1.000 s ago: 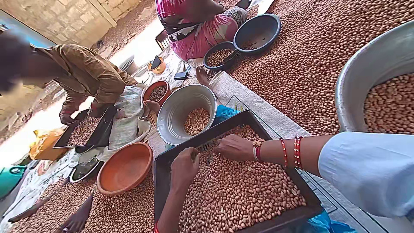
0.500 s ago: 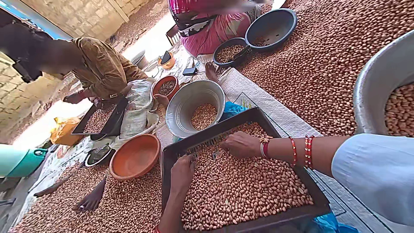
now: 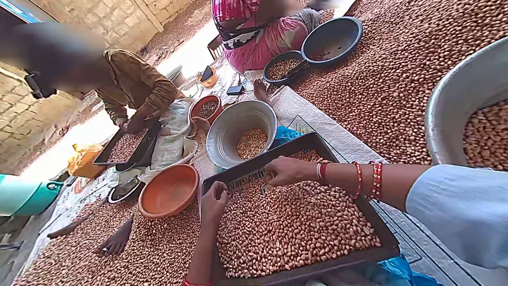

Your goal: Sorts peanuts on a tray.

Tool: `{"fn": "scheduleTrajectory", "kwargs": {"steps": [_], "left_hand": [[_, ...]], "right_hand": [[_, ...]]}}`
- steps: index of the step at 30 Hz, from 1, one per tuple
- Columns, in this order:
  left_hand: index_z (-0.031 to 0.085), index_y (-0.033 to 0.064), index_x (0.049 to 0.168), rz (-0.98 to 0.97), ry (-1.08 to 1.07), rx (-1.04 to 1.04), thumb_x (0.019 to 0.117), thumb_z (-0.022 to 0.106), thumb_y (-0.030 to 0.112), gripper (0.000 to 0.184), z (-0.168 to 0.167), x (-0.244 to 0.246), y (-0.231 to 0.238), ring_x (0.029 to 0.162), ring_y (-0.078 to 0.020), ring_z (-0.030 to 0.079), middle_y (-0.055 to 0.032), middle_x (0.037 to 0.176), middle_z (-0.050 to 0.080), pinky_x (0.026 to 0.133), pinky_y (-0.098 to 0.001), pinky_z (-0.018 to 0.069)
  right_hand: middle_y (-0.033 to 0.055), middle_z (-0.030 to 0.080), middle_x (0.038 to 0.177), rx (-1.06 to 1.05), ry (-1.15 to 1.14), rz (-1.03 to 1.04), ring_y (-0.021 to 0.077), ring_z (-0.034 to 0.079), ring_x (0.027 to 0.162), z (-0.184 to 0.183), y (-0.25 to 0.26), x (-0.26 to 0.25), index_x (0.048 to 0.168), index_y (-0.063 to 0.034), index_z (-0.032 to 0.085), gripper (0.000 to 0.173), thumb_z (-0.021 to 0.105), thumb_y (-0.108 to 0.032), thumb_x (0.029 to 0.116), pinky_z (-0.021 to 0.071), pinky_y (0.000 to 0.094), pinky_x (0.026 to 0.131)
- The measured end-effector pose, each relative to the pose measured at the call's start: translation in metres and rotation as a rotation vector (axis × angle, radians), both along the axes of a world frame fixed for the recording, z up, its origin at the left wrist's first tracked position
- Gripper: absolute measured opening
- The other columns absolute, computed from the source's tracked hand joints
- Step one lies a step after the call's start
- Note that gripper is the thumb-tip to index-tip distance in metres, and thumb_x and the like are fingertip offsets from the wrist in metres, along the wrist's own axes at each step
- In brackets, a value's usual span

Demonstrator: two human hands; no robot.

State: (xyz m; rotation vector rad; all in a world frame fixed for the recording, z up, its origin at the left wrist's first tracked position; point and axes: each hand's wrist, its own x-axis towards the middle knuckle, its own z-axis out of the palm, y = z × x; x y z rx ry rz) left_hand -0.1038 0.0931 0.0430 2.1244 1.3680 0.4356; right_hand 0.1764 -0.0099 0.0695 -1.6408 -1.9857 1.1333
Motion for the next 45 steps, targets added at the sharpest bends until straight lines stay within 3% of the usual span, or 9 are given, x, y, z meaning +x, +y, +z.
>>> {"fn": "scheduleTrajectory", "kwargs": {"steps": [6,11,16,21,25,28,32,40,45], "left_hand": [[0.074,0.0065,0.107,-0.171,0.258,-0.126,0.0944,0.070,0.013,0.014,0.003,-0.014,-0.024,0.061,-0.0092,0.048,0.0003,0.073,0.057,0.063,-0.0302,0.0434],[0.076,0.0093,0.113,-0.189,0.508,-0.104,0.0960,0.070,0.018,0.020,0.000,0.000,-0.043,0.093,-0.0297,0.069,-0.0145,0.109,0.073,0.089,-0.0501,0.0537],[0.075,0.0081,0.115,-0.259,0.614,-0.150,0.0985,0.066,0.020,0.022,0.006,0.009,-0.037,0.114,-0.0319,0.067,-0.0152,0.121,0.071,0.101,-0.0519,0.0506],[0.074,0.0082,0.117,-0.247,0.774,-0.248,0.0986,0.066,0.022,0.025,0.010,0.016,-0.036,0.110,-0.0355,0.068,-0.0180,0.115,0.072,0.098,-0.0551,0.0513],[0.074,0.0020,0.103,-0.191,0.290,-0.292,0.0957,0.071,0.015,0.015,0.007,-0.005,-0.021,0.074,-0.0159,0.065,-0.0070,0.085,0.071,0.075,-0.0359,0.0535],[0.061,0.0048,0.097,-0.150,-0.258,-0.402,0.0904,0.053,0.008,0.011,-0.002,-0.014,-0.018,0.065,-0.0060,0.066,0.0030,0.079,0.067,0.063,-0.0230,0.0576],[0.071,0.0060,0.104,-0.265,0.142,-0.295,0.0933,0.066,0.015,0.015,-0.003,0.009,-0.041,0.060,-0.0043,0.047,0.0052,0.071,0.055,0.061,-0.0256,0.0421],[0.074,0.0057,0.113,-0.397,0.602,-0.302,0.0994,0.066,0.023,0.023,0.009,0.039,-0.053,0.080,-0.0251,0.066,-0.0120,0.087,0.070,0.082,-0.0460,0.0534],[0.074,0.0046,0.102,-0.266,0.052,0.254,0.0920,0.071,0.014,0.014,0.029,0.037,-0.023,0.079,-0.0156,0.064,-0.0087,0.091,0.067,0.074,-0.0348,0.0547]], "right_hand": [[0.0012,0.055,0.081,-0.131,0.521,-0.210,0.0067,0.052,0.064,0.019,-0.001,0.001,0.109,-0.0050,0.054,0.012,0.045,-0.013,0.1067,0.0447,0.0238,0.060],[0.0167,0.066,0.099,-0.019,0.043,-0.034,0.0277,0.062,0.088,0.015,-0.009,-0.010,0.118,0.0006,0.065,0.022,0.057,-0.014,0.1030,0.0482,0.0484,0.079],[0.0211,0.069,0.096,0.103,-0.219,0.165,0.0412,0.067,0.095,-0.003,-0.023,-0.025,0.112,-0.0001,0.069,0.020,0.060,-0.014,0.1014,0.0506,0.0602,0.080],[0.0211,0.068,0.089,0.227,-0.202,0.288,0.0419,0.067,0.089,-0.016,-0.038,-0.042,0.106,0.0001,0.069,0.018,0.057,-0.013,0.1034,0.0500,0.0592,0.075],[0.0221,0.067,0.086,0.251,-0.220,0.370,0.0434,0.067,0.085,-0.026,-0.046,-0.049,0.104,0.0019,0.068,0.019,0.056,-0.012,0.1044,0.0502,0.0597,0.071],[0.0215,0.067,0.085,0.252,-0.216,0.375,0.0426,0.067,0.083,-0.030,-0.047,-0.049,0.103,0.0018,0.068,0.019,0.055,-0.012,0.1044,0.0497,0.0590,0.070],[0.0219,0.067,0.088,0.188,-0.186,0.374,0.0427,0.067,0.087,-0.022,-0.045,-0.048,0.105,0.0018,0.069,0.017,0.059,-0.012,0.1024,0.0487,0.0600,0.072],[0.0241,0.068,0.096,-0.041,-0.256,0.434,0.0420,0.066,0.095,0.006,-0.035,-0.040,0.103,0.0061,0.071,0.015,0.067,-0.006,0.0951,0.0501,0.0597,0.080],[0.0168,0.069,0.114,0.605,-0.050,-0.087,0.0315,0.068,0.105,0.042,-0.008,-0.008,0.117,-0.0030,0.069,0.019,0.061,-0.007,0.1001,0.0555,0.0489,0.089]]}}
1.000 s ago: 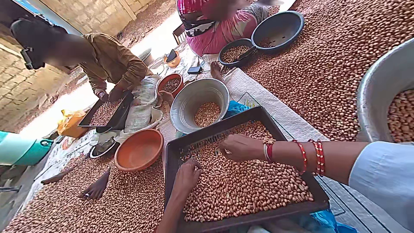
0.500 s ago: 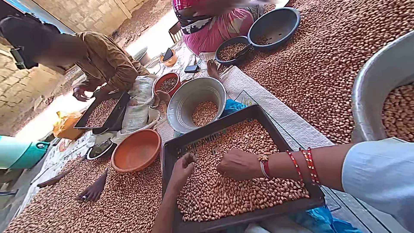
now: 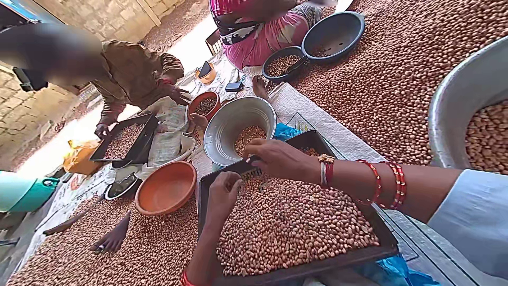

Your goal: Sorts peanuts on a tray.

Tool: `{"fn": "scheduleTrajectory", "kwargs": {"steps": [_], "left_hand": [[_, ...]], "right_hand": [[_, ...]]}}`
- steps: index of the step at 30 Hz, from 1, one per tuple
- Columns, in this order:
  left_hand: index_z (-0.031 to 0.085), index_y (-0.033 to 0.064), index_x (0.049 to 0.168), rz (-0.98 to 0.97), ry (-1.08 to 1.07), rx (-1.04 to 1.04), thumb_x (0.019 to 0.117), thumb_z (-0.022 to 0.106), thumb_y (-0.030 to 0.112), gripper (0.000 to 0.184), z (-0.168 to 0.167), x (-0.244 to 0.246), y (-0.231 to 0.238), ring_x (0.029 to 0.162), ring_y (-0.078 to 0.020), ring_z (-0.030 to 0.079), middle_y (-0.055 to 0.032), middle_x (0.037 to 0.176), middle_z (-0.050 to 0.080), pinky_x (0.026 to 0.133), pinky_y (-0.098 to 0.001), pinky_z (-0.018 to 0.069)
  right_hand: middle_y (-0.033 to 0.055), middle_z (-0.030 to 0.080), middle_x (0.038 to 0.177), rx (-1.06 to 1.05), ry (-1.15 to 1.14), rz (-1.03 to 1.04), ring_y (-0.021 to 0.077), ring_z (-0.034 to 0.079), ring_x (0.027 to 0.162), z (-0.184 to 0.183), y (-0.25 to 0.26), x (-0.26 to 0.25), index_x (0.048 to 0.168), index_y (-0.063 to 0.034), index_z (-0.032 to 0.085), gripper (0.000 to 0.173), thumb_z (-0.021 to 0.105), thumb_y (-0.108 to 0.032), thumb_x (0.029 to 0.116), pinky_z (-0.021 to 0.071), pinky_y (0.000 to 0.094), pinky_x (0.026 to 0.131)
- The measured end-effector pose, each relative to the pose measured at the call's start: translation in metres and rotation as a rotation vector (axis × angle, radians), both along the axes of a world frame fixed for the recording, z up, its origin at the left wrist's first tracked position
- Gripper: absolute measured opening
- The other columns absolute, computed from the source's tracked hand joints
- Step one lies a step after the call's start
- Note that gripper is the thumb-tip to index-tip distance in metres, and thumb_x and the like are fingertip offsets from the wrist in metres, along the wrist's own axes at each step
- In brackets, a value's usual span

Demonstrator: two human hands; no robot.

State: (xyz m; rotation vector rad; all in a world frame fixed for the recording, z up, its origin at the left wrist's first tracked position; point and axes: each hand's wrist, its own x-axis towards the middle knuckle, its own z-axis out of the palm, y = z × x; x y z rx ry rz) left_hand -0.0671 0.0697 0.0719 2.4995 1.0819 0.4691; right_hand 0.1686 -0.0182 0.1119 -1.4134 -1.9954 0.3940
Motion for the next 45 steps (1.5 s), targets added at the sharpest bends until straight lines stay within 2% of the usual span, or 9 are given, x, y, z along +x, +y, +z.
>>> {"fn": "scheduleTrajectory", "kwargs": {"steps": [3,6,19,23,26,32,35,39,45], "left_hand": [[0.073,0.0063,0.112,0.001,-0.142,0.288,0.0880,0.069,0.013,0.025,0.008,0.008,0.015,0.116,-0.0368,0.061,-0.0224,0.123,0.063,0.096,-0.0508,0.0513],[0.078,0.0064,0.098,-0.049,0.033,0.265,0.0850,0.077,0.008,0.013,-0.009,0.014,0.012,0.108,-0.0443,0.063,-0.0235,0.108,0.068,0.093,-0.0578,0.0510],[0.073,0.0052,0.121,-0.026,0.765,-0.018,0.1003,0.063,0.027,0.031,-0.028,0.033,-0.001,0.126,-0.0351,0.058,-0.0181,0.127,0.065,0.104,-0.0486,0.0472],[0.072,0.0003,0.115,0.045,0.259,0.242,0.0993,0.064,0.024,0.030,-0.011,0.025,0.017,0.099,-0.0398,0.070,-0.0218,0.106,0.071,0.085,-0.0575,0.0558],[0.065,0.0025,0.131,0.091,-0.011,0.391,0.1011,0.061,0.026,0.038,0.005,0.031,0.024,0.091,-0.0347,0.069,-0.0194,0.109,0.070,0.079,-0.0511,0.0562],[0.068,0.0060,0.130,-0.497,0.213,-0.009,0.0984,0.065,0.021,0.036,-0.024,0.057,-0.041,0.128,-0.0341,0.061,-0.0175,0.135,0.065,0.109,-0.0510,0.0472],[0.067,0.0065,0.129,-0.605,0.273,-0.051,0.0968,0.067,0.023,0.036,-0.041,0.049,-0.054,0.131,-0.0334,0.058,-0.0167,0.137,0.064,0.112,-0.0512,0.0435],[0.068,0.0031,0.128,-0.479,0.510,-0.160,0.0924,0.073,0.019,0.039,-0.031,0.014,-0.036,0.132,-0.0370,0.056,-0.0209,0.137,0.061,0.112,-0.0516,0.0431],[0.070,0.0107,0.128,-0.033,0.874,-0.219,0.0977,0.067,0.017,0.031,0.013,-0.013,-0.003,0.125,-0.0371,0.061,-0.0176,0.132,0.065,0.105,-0.0562,0.0460]], "right_hand": [[0.0120,0.071,0.120,0.313,0.104,-0.220,0.0252,0.070,0.108,0.015,0.012,0.030,0.116,-0.0073,0.072,0.025,0.069,-0.002,0.0920,0.0589,0.0431,0.089],[0.0099,0.073,0.101,0.119,0.100,-0.242,0.0245,0.070,0.092,0.012,0.008,0.054,0.107,-0.0084,0.076,0.015,0.069,-0.005,0.0940,0.0573,0.0441,0.082],[0.0125,0.072,0.100,-0.467,-0.246,0.012,0.0281,0.067,0.094,0.004,0.006,0.056,0.117,-0.0052,0.072,0.021,0.063,-0.018,0.1025,0.0516,0.0519,0.084],[0.0189,0.070,0.105,-0.599,-0.366,0.024,0.0362,0.066,0.100,-0.005,0.005,0.056,0.118,-0.0021,0.071,0.024,0.064,-0.017,0.1014,0.0504,0.0577,0.086],[0.0220,0.069,0.107,-0.644,-0.428,-0.027,0.0405,0.066,0.104,-0.009,0.005,0.054,0.118,-0.0001,0.070,0.023,0.062,-0.014,0.1011,0.0502,0.0603,0.086],[0.0294,0.064,0.114,-0.762,-0.509,-0.130,0.0470,0.062,0.112,-0.015,0.005,0.042,0.115,0.0100,0.062,0.021,0.059,-0.004,0.0989,0.0497,0.0618,0.086],[0.0339,0.056,0.128,-0.770,-0.503,-0.101,0.0501,0.058,0.119,-0.035,-0.004,0.023,0.133,0.0126,0.052,0.035,0.053,-0.003,0.1022,0.0494,0.0602,0.091],[0.0352,0.049,0.136,-0.660,-0.447,0.120,0.0517,0.059,0.113,-0.052,-0.030,-0.024,0.136,0.0118,0.050,0.037,0.053,-0.001,0.1017,0.0522,0.0598,0.086],[0.0220,0.067,0.115,-0.417,-0.173,0.484,0.0409,0.067,0.103,-0.047,-0.048,-0.055,0.123,-0.0029,0.069,0.027,0.065,-0.005,0.0958,0.0529,0.0591,0.082]]}}
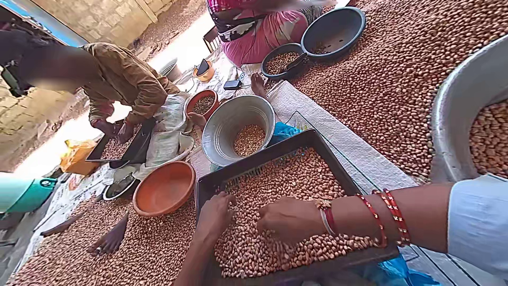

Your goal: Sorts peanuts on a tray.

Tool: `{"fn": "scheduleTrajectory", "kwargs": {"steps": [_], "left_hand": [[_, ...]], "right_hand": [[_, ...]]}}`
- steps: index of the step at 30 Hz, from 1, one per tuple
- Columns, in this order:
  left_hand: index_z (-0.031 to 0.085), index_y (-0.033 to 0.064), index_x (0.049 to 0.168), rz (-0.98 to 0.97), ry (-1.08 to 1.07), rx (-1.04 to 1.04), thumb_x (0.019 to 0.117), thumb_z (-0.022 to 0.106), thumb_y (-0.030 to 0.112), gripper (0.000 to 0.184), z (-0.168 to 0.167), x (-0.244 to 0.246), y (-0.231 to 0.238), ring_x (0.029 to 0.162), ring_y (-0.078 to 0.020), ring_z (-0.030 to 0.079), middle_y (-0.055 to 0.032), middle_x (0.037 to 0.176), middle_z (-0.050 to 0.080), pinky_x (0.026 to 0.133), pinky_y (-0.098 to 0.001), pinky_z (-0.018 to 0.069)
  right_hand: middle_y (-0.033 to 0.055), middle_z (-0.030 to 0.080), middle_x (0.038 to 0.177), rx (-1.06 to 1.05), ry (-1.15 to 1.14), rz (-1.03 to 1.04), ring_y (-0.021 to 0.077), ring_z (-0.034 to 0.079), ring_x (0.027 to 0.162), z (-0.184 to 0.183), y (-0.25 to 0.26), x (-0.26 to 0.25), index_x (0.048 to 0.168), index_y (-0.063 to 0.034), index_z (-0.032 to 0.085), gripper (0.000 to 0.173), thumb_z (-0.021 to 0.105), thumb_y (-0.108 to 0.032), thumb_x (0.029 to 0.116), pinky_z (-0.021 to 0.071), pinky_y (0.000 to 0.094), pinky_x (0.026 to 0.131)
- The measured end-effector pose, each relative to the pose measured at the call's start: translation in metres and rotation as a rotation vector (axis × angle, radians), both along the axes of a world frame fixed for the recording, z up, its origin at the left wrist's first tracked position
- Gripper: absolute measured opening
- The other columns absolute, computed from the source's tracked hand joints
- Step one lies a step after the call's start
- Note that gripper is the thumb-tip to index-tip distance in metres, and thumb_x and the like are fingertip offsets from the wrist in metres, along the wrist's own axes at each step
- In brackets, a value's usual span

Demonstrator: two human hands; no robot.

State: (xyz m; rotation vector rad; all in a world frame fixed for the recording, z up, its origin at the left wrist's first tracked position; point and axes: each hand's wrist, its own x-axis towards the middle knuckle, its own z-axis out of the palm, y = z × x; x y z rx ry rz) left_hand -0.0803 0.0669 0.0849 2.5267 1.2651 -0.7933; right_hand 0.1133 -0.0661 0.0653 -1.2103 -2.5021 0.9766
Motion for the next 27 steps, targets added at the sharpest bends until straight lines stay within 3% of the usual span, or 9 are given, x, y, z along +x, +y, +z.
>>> {"fn": "scheduleTrajectory", "kwargs": {"steps": [3,7,11,15,17,19,23,25,27], "left_hand": [[0.075,0.0089,0.117,0.048,-0.233,0.233,0.1000,0.062,0.012,0.022,-0.012,0.005,0.014,0.110,-0.0362,0.068,-0.0165,0.116,0.071,0.095,-0.0557,0.0524],[0.077,0.0047,0.113,0.005,-0.284,0.341,0.1003,0.061,0.011,0.022,-0.040,0.019,0.024,0.112,-0.0384,0.067,-0.0186,0.114,0.072,0.096,-0.0553,0.0513],[0.076,0.0049,0.114,0.011,-0.184,0.341,0.1009,0.059,0.013,0.023,-0.044,0.025,0.024,0.116,-0.0372,0.065,-0.0169,0.117,0.072,0.095,-0.0538,0.0517],[0.073,0.0039,0.118,0.106,-0.180,0.197,0.0996,0.062,0.020,0.026,-0.036,0.021,0.030,0.118,-0.0349,0.065,-0.0171,0.119,0.071,0.101,-0.0547,0.0498],[0.071,0.0014,0.112,0.220,-0.459,0.109,0.0965,0.065,0.016,0.022,-0.036,0.016,0.040,0.100,-0.0324,0.070,-0.0176,0.104,0.072,0.090,-0.0544,0.0525],[0.066,0.0007,0.109,0.268,-0.718,0.060,0.0923,0.059,0.008,0.020,-0.038,0.017,0.045,0.081,-0.0234,0.067,-0.0129,0.093,0.069,0.075,-0.0456,0.0541],[0.071,0.0037,0.111,0.120,-0.765,0.007,0.0961,0.064,0.011,0.018,-0.039,0.044,0.030,0.067,-0.0122,0.056,-0.0057,0.083,0.065,0.067,-0.0323,0.0487],[0.073,0.0047,0.113,0.069,-0.663,0.009,0.0996,0.064,0.016,0.020,-0.042,0.060,0.019,0.078,-0.0209,0.065,-0.0110,0.091,0.071,0.077,-0.0409,0.0538],[0.073,0.0024,0.118,0.042,-0.563,0.018,0.0999,0.064,0.019,0.026,-0.047,0.072,0.011,0.103,-0.0323,0.070,-0.0181,0.109,0.073,0.095,-0.0515,0.0534]], "right_hand": [[0.0192,0.071,0.095,0.137,0.050,-0.142,0.0395,0.069,0.091,0.017,0.023,0.026,0.111,-0.0023,0.072,0.017,0.063,-0.006,0.0976,0.0525,0.0595,0.075],[0.0188,0.070,0.101,0.149,-0.074,-0.403,0.0374,0.067,0.099,0.036,0.052,0.077,0.113,-0.0008,0.070,0.020,0.054,-0.007,0.1028,0.0509,0.0571,0.085],[0.0148,0.070,0.096,0.110,-0.197,-0.505,0.0330,0.067,0.096,0.029,0.061,0.099,0.105,-0.0029,0.072,0.017,0.057,-0.011,0.1021,0.0512,0.0534,0.081],[0.0197,0.068,0.097,0.032,-0.312,-0.411,0.0388,0.066,0.096,0.025,0.061,0.086,0.104,0.0009,0.070,0.016,0.060,-0.011,0.1006,0.0508,0.0571,0.079],[0.0235,0.066,0.096,0.022,-0.361,-0.377,0.0427,0.065,0.095,0.022,0.057,0.079,0.102,0.0048,0.067,0.015,0.058,-0.007,0.1009,0.0497,0.0585,0.076],[0.0253,0.065,0.095,0.015,-0.379,-0.378,0.0446,0.065,0.094,0.018,0.054,0.078,0.098,0.0069,0.064,0.014,0.056,-0.004,0.1008,0.0492,0.0588,0.075],[0.0246,0.065,0.095,0.019,-0.394,-0.410,0.0439,0.066,0.094,0.015,0.057,0.083,0.100,0.0065,0.065,0.013,0.059,-0.005,0.0996,0.0498,0.0588,0.076],[0.0247,0.066,0.097,0.023,-0.382,-0.427,0.0438,0.066,0.096,0.015,0.059,0.087,0.102,0.0065,0.066,0.015,0.058,-0.006,0.1004,0.0499,0.0589,0.079],[0.0246,0.066,0.099,0.014,-0.387,-0.438,0.0434,0.065,0.098,0.016,0.059,0.088,0.103,0.0062,0.066,0.015,0.057,-0.005,0.1012,0.0502,0.0582,0.081]]}}
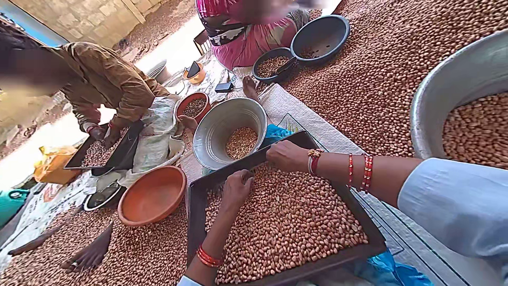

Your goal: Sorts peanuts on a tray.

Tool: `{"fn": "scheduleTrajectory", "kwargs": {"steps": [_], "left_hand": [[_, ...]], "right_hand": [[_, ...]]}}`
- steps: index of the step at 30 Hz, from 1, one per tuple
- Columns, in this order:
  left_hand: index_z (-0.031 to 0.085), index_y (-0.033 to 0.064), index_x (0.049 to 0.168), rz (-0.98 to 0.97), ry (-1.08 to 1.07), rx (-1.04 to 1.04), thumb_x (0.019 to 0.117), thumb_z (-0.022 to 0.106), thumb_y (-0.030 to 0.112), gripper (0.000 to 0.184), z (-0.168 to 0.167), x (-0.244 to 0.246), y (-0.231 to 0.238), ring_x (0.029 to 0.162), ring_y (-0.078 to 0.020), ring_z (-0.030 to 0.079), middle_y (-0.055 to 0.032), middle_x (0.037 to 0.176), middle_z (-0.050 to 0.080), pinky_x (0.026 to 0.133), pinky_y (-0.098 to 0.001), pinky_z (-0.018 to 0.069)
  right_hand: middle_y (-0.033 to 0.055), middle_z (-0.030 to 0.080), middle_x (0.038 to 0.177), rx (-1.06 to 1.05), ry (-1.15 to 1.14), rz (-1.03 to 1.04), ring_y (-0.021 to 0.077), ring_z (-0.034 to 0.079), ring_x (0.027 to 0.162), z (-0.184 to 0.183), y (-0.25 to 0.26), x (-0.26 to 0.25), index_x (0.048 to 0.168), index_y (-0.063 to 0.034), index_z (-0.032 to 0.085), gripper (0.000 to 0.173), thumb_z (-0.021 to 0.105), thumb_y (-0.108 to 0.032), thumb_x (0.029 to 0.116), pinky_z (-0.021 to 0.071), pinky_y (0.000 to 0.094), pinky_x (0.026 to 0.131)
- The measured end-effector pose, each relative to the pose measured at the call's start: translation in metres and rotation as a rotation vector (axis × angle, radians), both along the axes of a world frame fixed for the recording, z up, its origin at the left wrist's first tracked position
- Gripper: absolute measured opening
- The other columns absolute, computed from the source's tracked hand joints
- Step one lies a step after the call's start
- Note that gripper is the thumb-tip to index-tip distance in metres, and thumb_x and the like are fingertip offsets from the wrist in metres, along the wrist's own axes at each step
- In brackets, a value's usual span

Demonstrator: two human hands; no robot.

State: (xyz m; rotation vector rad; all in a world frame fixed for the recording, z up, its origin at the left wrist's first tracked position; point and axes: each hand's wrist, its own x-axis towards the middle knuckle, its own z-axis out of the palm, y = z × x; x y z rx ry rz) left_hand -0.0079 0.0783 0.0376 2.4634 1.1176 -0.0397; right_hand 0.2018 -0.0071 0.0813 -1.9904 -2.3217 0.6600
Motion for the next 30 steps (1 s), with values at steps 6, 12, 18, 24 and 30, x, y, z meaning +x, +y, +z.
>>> {"fn": "scheduleTrajectory", "kwargs": {"steps": [6,12,18,24,30], "left_hand": [[0.073,0.0023,0.116,-0.016,0.053,-0.005,0.0991,0.065,0.021,0.027,-0.005,0.004,0.002,0.103,-0.0325,0.070,-0.0172,0.108,0.073,0.095,-0.0519,0.0532],[0.071,-0.0001,0.116,0.103,-0.383,0.379,0.0954,0.068,0.015,0.025,0.023,-0.014,0.031,0.089,-0.0265,0.067,-0.0164,0.099,0.070,0.081,-0.0425,0.0551],[0.077,0.0062,0.106,-0.086,-0.241,0.263,0.0918,0.073,0.014,0.017,0.028,-0.012,-0.001,0.113,-0.0391,0.063,-0.0204,0.114,0.069,0.097,-0.0524,0.0509],[0.079,0.0115,0.111,-0.189,0.152,0.079,0.0945,0.071,0.022,0.021,0.001,-0.005,-0.038,0.120,-0.0357,0.060,-0.0164,0.119,0.068,0.103,-0.0493,0.0476],[0.076,0.0021,0.111,-0.074,-0.053,-0.114,0.0968,0.066,0.018,0.023,0.000,-0.009,-0.027,0.105,-0.0249,0.070,-0.0143,0.110,0.073,0.097,-0.0435,0.0545]], "right_hand": [[0.0261,0.065,0.099,-0.042,-0.022,0.008,0.0448,0.065,0.098,-0.004,0.000,-0.001,0.102,0.0080,0.064,0.015,0.055,-0.003,0.1010,0.0499,0.0588,0.079],[0.0279,0.064,0.100,-0.091,-0.048,0.038,0.0466,0.065,0.097,-0.015,-0.007,-0.007,0.102,0.0103,0.062,0.013,0.054,0.001,0.1002,0.0503,0.0590,0.077],[0.0271,0.064,0.101,-0.091,-0.042,0.047,0.0458,0.065,0.099,-0.012,-0.003,-0.006,0.103,0.0088,0.063,0.016,0.055,-0.005,0.1017,0.0499,0.0597,0.078],[0.0103,0.063,0.086,0.117,0.334,-0.166,0.0250,0.061,0.083,0.000,0.014,0.013,0.101,-0.0039,0.066,0.010,0.061,-0.011,0.0963,0.0471,0.0460,0.073],[0.0154,0.068,0.094,0.087,0.205,-0.120,0.0322,0.065,0.094,-0.005,0.013,0.015,0.104,-0.0015,0.070,0.018,0.057,-0.013,0.1008,0.0498,0.0523,0.081]]}}
